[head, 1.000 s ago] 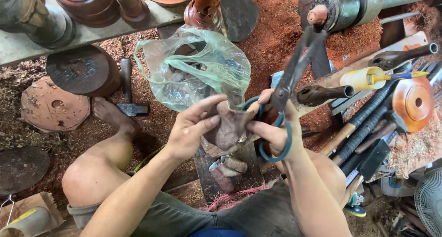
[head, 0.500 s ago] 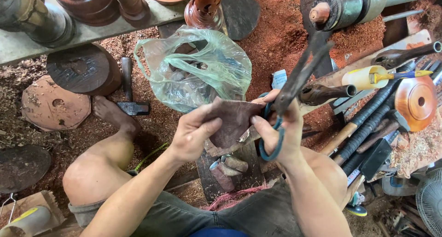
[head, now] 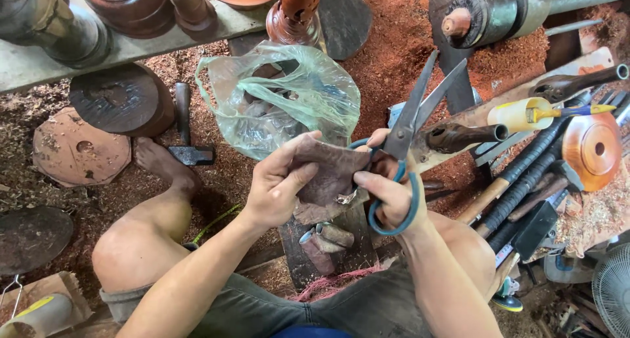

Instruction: Applying varnish or lacquer to a wooden bowl and inspecting hand-carved wooden components.

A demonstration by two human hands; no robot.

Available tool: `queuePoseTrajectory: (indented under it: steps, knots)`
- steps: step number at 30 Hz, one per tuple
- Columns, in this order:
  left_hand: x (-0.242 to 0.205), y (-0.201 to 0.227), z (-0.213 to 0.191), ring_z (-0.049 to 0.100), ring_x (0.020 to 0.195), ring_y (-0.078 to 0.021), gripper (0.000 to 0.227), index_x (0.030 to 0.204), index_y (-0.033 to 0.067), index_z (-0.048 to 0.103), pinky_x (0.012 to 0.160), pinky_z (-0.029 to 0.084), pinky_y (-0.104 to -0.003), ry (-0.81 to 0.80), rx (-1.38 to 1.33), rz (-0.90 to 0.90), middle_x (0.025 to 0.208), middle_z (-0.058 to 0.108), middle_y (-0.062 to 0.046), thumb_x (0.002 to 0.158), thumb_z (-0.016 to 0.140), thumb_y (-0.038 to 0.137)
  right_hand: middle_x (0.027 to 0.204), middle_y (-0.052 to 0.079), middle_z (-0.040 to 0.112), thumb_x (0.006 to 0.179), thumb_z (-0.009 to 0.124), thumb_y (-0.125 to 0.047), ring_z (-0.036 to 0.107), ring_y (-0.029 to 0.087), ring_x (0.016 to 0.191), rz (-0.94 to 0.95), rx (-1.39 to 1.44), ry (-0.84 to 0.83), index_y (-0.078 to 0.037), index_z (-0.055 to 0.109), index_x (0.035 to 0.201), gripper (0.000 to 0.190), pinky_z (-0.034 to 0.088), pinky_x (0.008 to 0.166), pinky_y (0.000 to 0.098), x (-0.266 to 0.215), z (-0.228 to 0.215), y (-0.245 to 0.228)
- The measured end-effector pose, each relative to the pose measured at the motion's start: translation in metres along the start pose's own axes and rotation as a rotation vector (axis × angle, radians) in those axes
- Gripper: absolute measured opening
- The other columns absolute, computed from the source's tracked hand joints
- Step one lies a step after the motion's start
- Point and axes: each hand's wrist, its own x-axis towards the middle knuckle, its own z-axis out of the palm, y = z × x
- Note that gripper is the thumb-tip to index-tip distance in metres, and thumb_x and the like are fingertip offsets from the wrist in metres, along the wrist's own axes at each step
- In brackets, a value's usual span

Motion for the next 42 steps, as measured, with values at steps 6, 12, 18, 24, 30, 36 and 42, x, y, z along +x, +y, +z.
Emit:
queuePoseTrajectory:
  steps: [6, 12, 18, 24, 30, 36, 42]
  knots:
    - [0.000, 0.010, -0.001, 0.061, 0.129, -0.0144, 0.046, 0.148, -0.0027, 0.051, 0.116, 0.047, -0.032, 0.019, 0.037, 0.058, 0.140, 0.065, -0.009, 0.103, 0.059, -0.008, 0.102, 0.005, 0.066, 0.087, 0.074, 0.012, 0.064, 0.014, 0.092, -0.006, -0.305, 0.044, -0.005, 0.056, 0.128, 0.048, 0.052, 0.080, 0.0280, -0.002, -0.005, 0.012]
    - [0.003, 0.024, 0.001, 0.067, 0.119, -0.0160, 0.043, 0.145, -0.0018, 0.055, 0.106, 0.054, -0.031, -0.059, 0.169, -0.026, 0.129, 0.072, -0.012, 0.103, 0.063, -0.009, 0.103, 0.008, 0.072, 0.088, 0.073, 0.010, 0.070, 0.014, 0.092, -0.181, -0.417, 0.189, -0.006, 0.053, 0.127, 0.046, 0.055, 0.085, 0.0276, 0.002, -0.003, 0.013]
    - [0.006, 0.040, 0.003, 0.067, 0.118, -0.0146, 0.059, 0.151, 0.0022, 0.045, 0.102, 0.055, -0.031, -0.182, 0.201, -0.099, 0.128, 0.070, -0.011, 0.096, 0.061, -0.011, 0.108, 0.010, 0.072, 0.086, 0.069, 0.012, 0.070, 0.017, 0.099, -0.141, -0.205, 0.221, -0.005, 0.051, 0.127, 0.047, 0.056, 0.090, 0.0301, 0.002, -0.003, 0.008]
    - [0.003, 0.027, -0.003, 0.068, 0.119, -0.0171, 0.052, 0.146, 0.0014, 0.053, 0.106, 0.055, -0.032, -0.248, 0.130, -0.011, 0.129, 0.071, -0.011, 0.097, 0.064, -0.012, 0.091, 0.011, 0.069, 0.086, 0.069, 0.006, 0.066, 0.017, 0.071, 0.182, -0.080, -0.068, -0.003, 0.051, 0.128, 0.047, 0.050, 0.058, 0.0263, 0.003, -0.002, 0.012]
    - [0.010, 0.039, 0.005, 0.065, 0.102, -0.0162, 0.038, 0.126, 0.0007, 0.067, 0.089, 0.055, -0.029, -0.153, 0.504, 0.081, 0.117, 0.065, -0.014, 0.090, 0.077, 0.000, 0.093, 0.008, 0.067, 0.088, 0.074, -0.002, 0.065, 0.013, 0.069, 0.466, 0.111, -0.180, -0.002, 0.052, 0.127, 0.045, 0.048, 0.053, 0.0246, 0.003, -0.003, 0.020]
    - [0.007, 0.030, 0.011, 0.071, 0.081, -0.0092, 0.015, 0.110, 0.0018, 0.066, 0.073, 0.059, -0.025, 0.020, 0.437, -0.052, 0.090, 0.074, -0.006, 0.097, 0.073, 0.005, 0.103, 0.009, 0.068, 0.096, 0.069, 0.001, 0.067, 0.015, 0.087, 0.240, -0.167, -0.050, 0.004, 0.054, 0.128, 0.035, 0.056, 0.078, 0.0282, 0.004, -0.011, 0.028]
    - [0.006, 0.032, 0.028, 0.067, 0.070, -0.0103, 0.020, 0.110, 0.0015, 0.067, 0.062, 0.055, -0.027, 0.208, 0.494, -0.127, 0.083, 0.073, -0.005, 0.093, 0.076, 0.008, 0.104, 0.011, 0.073, 0.075, 0.077, 0.009, 0.073, 0.018, 0.092, 0.017, -0.305, 0.004, -0.006, 0.047, 0.122, 0.057, 0.060, 0.078, 0.0317, 0.005, -0.007, 0.028]
